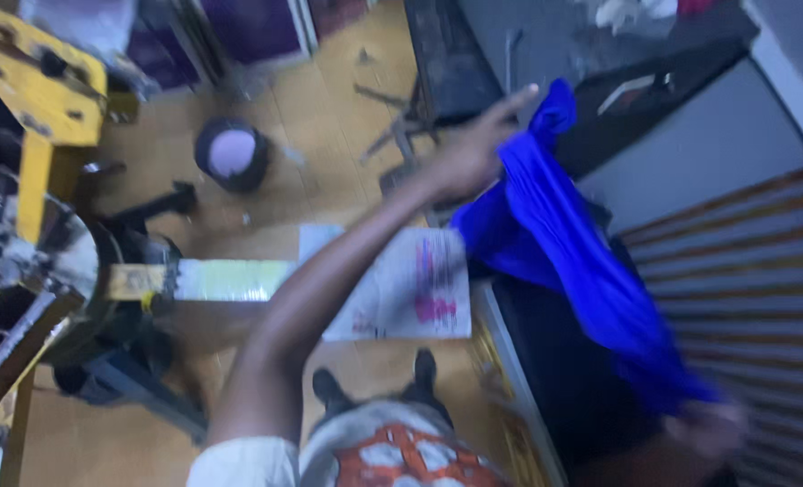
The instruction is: The person folds a blue t-shirt and places it into a white sack. Then the person folds two black t-shirts and places them on a nearby bench. The person handles the shirts by hand, smoothing and aligning them before folding.
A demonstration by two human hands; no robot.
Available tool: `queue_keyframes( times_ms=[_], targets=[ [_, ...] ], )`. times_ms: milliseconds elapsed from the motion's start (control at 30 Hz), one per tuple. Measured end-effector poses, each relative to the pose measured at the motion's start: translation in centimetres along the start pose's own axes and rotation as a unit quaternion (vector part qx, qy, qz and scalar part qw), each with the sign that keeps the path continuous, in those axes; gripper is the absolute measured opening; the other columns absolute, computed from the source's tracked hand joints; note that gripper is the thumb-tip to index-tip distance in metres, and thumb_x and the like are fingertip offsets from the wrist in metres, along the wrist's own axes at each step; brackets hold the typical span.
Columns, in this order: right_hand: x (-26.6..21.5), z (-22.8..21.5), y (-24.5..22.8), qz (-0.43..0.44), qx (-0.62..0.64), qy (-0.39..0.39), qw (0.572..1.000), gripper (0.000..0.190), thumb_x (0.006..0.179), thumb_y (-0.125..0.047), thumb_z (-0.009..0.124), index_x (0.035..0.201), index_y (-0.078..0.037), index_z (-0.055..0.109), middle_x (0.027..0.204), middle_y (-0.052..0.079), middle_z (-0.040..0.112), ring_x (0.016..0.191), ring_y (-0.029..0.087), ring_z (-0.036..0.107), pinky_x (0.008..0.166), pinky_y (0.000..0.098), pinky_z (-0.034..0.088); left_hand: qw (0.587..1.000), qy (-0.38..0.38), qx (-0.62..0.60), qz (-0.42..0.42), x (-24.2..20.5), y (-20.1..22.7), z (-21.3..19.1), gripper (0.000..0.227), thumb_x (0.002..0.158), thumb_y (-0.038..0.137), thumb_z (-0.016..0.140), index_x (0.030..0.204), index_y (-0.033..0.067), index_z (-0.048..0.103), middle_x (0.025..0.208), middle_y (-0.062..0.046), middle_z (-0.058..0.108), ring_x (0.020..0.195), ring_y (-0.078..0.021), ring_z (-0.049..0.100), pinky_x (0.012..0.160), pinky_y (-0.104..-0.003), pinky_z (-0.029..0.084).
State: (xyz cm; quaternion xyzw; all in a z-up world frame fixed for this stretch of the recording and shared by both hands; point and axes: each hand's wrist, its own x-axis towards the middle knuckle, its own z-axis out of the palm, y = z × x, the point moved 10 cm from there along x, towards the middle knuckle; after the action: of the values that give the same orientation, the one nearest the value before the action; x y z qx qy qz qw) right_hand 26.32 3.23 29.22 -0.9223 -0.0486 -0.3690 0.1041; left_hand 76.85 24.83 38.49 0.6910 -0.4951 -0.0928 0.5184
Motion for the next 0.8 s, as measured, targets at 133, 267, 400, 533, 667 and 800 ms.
queue_keyframes(
  times_ms=[133, 267, 400, 533, 667, 800],
  targets=[
    [7.4, 17.1, -10.9, 0.137, 0.311, -0.271, 0.9, 0.041, 0.084, -0.055, 0.064, 0.09, -0.02, 0.084, 0.078, -0.006, 0.084, 0.066, 0.013, 0.077, 0.069, 0.0313, 0.054, 0.987, -0.069, -0.009, 0.147, -2.0, -10.7, -1.4, 0.037, 0.109, 0.029, 0.047, 0.136, 0.0101, 0.062, 0.141, -0.014, 0.063, 0.131, -0.029, 0.059, 0.112, -0.043, 0.044],
    [6.2, 33.4, -18.5, 0.429, 0.452, -0.249, 0.741, 0.029, 0.081, -0.022, 0.08, 0.106, -0.009, 0.082, 0.108, 0.01, 0.076, 0.108, 0.023, 0.07, 0.094, 0.0358, 0.051, 0.976, -0.083, 0.199, -0.039, -11.0, -31.5, -3.2, 0.036, 0.091, 0.025, 0.058, 0.124, 0.0211, 0.071, 0.134, -0.007, 0.067, 0.125, -0.0289, 0.062, 0.104, -0.044, 0.049],
    [4.3, 44.2, -28.5, 0.39, 0.552, -0.318, 0.665, 0.052, 0.09, -0.04, 0.078, 0.133, -0.011, 0.071, 0.129, 0.013, 0.071, 0.128, 0.025, 0.06, 0.109, 0.0382, 0.047, 0.892, -0.018, 0.4, -0.211, -24.0, -48.2, -9.6, 0.03, 0.094, 0.026, 0.058, 0.12, 0.0244, 0.074, 0.126, -0.006, 0.069, 0.126, -0.0279, 0.062, 0.104, -0.045, 0.049],
    [3.7, 47.2, -35.6, 0.335, 0.569, -0.395, 0.639, 0.052, 0.091, -0.037, 0.077, 0.137, -0.014, 0.067, 0.138, 0.015, 0.065, 0.138, 0.032, 0.051, 0.117, 0.0445, 0.039, 0.886, 0.12, 0.296, -0.336, -38.0, -44.6, -8.0, 0.026, 0.095, 0.032, 0.061, 0.113, 0.0171, 0.071, 0.117, -0.013, 0.07, 0.117, -0.0342, 0.064, 0.097, -0.049, 0.05],
    [-2.0, 53.5, -36.1, 0.39, 0.5, -0.44, 0.635, 0.058, 0.09, -0.037, 0.078, 0.142, -0.02, 0.061, 0.143, 0.013, 0.059, 0.139, 0.034, 0.048, 0.119, 0.0441, 0.038, 0.791, 0.307, 0.056, -0.526, -53.0, -40.4, -2.1, 0.039, 0.099, 0.043, 0.065, 0.099, 0.0041, 0.068, 0.099, -0.023, 0.071, 0.1, -0.0423, 0.069, 0.081, -0.051, 0.052],
    [-2.3, 54.6, -38.3, 0.366, 0.437, -0.477, 0.669, 0.057, 0.094, -0.03, 0.071, 0.147, -0.015, 0.056, 0.137, 0.026, 0.061, 0.135, 0.041, 0.051, 0.114, 0.051, 0.043, 0.715, 0.33, -0.217, -0.577, -60.4, -34.9, 8.2, 0.052, 0.095, 0.054, 0.069, 0.105, 0.0033, 0.059, 0.096, -0.014, 0.068, 0.071, -0.0256, 0.069, 0.056, -0.036, 0.052]
  ],
)
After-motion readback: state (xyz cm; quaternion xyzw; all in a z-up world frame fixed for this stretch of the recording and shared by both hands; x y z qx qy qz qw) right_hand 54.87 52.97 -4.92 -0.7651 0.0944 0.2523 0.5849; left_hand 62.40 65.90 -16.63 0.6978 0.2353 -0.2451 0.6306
